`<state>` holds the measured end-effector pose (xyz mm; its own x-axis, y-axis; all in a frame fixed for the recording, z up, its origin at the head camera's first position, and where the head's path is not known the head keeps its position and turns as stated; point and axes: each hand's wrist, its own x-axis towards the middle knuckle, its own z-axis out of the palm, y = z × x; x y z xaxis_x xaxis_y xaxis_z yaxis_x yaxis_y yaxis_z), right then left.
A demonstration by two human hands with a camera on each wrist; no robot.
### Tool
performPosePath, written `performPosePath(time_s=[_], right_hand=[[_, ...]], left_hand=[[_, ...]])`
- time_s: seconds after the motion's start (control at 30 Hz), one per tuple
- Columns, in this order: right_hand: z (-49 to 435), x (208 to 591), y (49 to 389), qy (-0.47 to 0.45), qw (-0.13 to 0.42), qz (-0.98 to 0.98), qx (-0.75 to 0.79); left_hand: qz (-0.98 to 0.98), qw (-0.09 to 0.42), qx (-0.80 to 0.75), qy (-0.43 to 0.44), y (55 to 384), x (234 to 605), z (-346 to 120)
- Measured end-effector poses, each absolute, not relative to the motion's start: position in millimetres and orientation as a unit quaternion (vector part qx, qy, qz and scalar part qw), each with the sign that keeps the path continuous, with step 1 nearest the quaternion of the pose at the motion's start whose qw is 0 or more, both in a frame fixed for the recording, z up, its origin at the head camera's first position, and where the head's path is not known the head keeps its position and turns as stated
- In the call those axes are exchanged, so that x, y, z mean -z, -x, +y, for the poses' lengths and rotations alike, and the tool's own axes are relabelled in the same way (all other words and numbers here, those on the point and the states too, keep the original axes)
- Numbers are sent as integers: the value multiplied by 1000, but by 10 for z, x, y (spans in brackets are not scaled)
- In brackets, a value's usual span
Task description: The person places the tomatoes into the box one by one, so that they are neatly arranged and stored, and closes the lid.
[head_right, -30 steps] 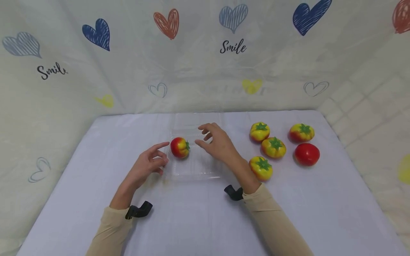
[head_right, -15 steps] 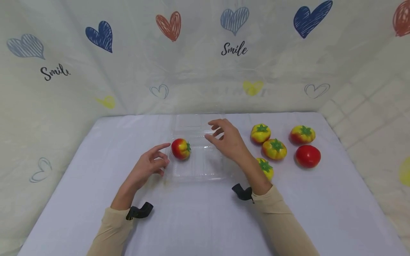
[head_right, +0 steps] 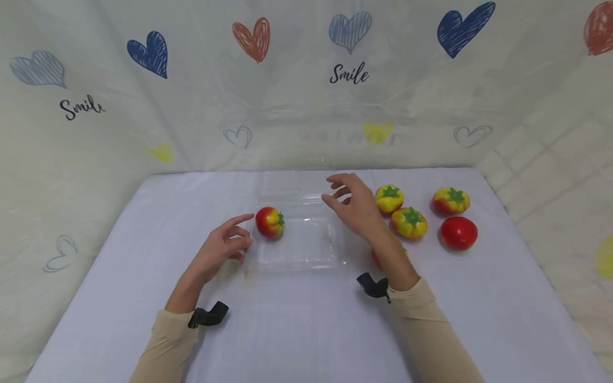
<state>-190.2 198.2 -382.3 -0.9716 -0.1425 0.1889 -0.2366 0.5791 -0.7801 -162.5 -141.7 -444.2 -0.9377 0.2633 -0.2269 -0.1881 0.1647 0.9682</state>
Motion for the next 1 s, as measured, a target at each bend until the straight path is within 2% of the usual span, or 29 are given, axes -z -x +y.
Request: performPosePath(time_s=[1.0], right_hand=[[2386, 3922, 1960, -60, 91, -892, -439]], left_hand=[[744, 175, -644, -31, 1626, 4420, -1441]])
